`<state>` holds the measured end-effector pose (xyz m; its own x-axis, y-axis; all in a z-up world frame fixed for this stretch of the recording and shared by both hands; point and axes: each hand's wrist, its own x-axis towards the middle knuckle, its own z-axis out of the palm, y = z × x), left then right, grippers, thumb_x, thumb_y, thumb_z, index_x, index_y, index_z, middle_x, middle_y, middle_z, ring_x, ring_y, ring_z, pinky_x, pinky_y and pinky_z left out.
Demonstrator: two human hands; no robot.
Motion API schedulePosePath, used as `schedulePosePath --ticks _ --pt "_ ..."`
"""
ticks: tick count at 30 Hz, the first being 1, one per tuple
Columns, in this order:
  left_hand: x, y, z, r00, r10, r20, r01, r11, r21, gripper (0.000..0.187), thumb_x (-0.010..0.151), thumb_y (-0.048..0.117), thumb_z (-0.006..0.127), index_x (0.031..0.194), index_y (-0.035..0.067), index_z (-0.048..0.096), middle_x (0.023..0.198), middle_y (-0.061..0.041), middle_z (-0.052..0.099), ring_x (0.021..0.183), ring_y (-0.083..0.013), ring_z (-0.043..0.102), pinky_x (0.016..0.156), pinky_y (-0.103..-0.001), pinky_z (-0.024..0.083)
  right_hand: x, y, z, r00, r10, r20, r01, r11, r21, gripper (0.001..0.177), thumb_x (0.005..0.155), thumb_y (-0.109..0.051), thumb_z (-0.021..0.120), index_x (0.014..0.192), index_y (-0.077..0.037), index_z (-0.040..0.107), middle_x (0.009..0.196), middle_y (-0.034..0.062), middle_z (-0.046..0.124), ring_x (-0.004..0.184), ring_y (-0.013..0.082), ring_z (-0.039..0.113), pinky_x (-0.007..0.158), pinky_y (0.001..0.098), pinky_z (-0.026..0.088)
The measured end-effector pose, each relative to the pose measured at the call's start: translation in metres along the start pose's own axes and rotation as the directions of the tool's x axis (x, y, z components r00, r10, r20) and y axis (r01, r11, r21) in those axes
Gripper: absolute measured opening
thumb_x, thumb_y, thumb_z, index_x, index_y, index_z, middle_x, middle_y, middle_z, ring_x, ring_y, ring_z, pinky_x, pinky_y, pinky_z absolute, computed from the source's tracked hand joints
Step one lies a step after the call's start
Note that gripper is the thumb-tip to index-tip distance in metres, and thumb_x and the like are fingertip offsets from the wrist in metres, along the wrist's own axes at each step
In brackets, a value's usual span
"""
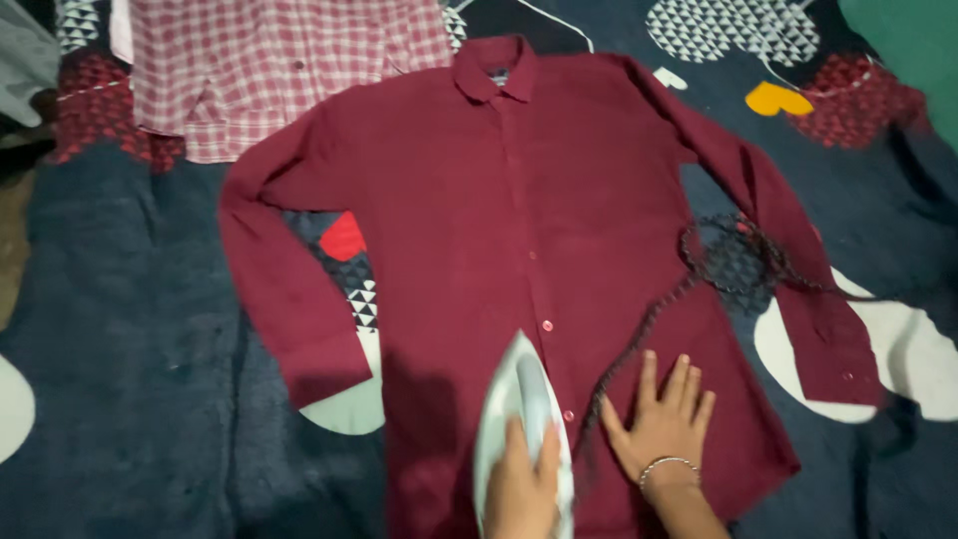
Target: The person irons a maroon long-sleeved shirt laid flat on a patterned bedsheet. They smooth the fabric with one hand while moving a white electric iron over the front, sleeves, and collar. After ironing, the person folds the shirt and places it on a stack of other shirts.
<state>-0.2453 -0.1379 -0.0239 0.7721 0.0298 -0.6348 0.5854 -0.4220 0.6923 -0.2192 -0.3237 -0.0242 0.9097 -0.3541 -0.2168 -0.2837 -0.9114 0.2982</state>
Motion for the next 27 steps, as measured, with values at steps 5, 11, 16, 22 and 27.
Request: schedulePosePath --ticks 5,11,16,22,27 --pt "-0.012 0.032 -0.028 0.991 0.094 -0.100 -0.095 0.995 -0.003 0.052 0.096 0.049 0.055 0.129 0.009 0.055 0.095 -0.028 0.073 0.092 -0.0454 0.072 0.079 -0.054 0.056 0.018 -0.046 0.006 0.956 -0.190 -0.226 0.278 0.833 0.478 0.068 0.101 -0.055 0.029 0.162 -0.023 0.031 0.167 0.0091 0.022 0.155 0.0286 0.018 0.124 0.0566 0.009" --pt "0.089 0.093 -0.073 0.959 0.187 -0.213 -0.222 0.963 -0.155 0.051 0.100 0.048 0.050 0.114 0.000 0.057 0.089 -0.029 0.072 0.083 -0.0445 0.073 0.074 -0.053 0.056 0.021 -0.056 0.018 0.937 -0.217 -0.275 0.311 0.875 0.372 0.058 0.106 -0.044 0.016 0.157 -0.028 0.037 0.168 0.0085 0.025 0.155 0.0292 0.018 0.123 0.0557 0.006" --pt "0.037 0.043 -0.038 0.994 0.108 -0.020 -0.107 0.994 0.027 0.068 0.099 0.053 0.051 0.145 0.004 0.042 0.105 -0.031 0.069 0.097 -0.0487 0.069 0.082 -0.053 0.055 0.024 -0.058 0.019 0.949 -0.197 -0.246 0.286 0.866 0.409 0.056 0.106 -0.041 0.018 0.157 -0.027 0.038 0.167 0.0100 0.026 0.155 0.0303 0.019 0.124 0.0565 0.006" --pt "-0.004 -0.015 -0.007 0.988 0.157 0.004 -0.156 0.985 -0.076 0.064 0.098 0.053 0.054 0.135 0.001 0.048 0.094 -0.031 0.074 0.090 -0.0420 0.078 0.077 -0.050 0.064 0.025 -0.059 0.008 0.932 -0.216 -0.290 0.319 0.869 0.379 0.059 0.100 -0.049 0.039 0.155 -0.027 0.041 0.167 0.0112 0.028 0.154 0.0331 0.021 0.122 0.0589 0.008" --pt "0.093 0.073 -0.075 0.970 0.083 -0.227 -0.071 0.996 0.060 0.056 0.097 0.054 0.050 0.122 0.004 0.058 0.091 -0.030 0.072 0.088 -0.0479 0.070 0.078 -0.055 0.055 0.025 -0.066 -0.005 0.947 -0.175 -0.271 0.268 0.893 0.361 0.074 0.086 -0.058 0.053 0.153 -0.028 0.045 0.165 0.0075 0.027 0.151 0.0296 0.024 0.120 0.0585 0.009"
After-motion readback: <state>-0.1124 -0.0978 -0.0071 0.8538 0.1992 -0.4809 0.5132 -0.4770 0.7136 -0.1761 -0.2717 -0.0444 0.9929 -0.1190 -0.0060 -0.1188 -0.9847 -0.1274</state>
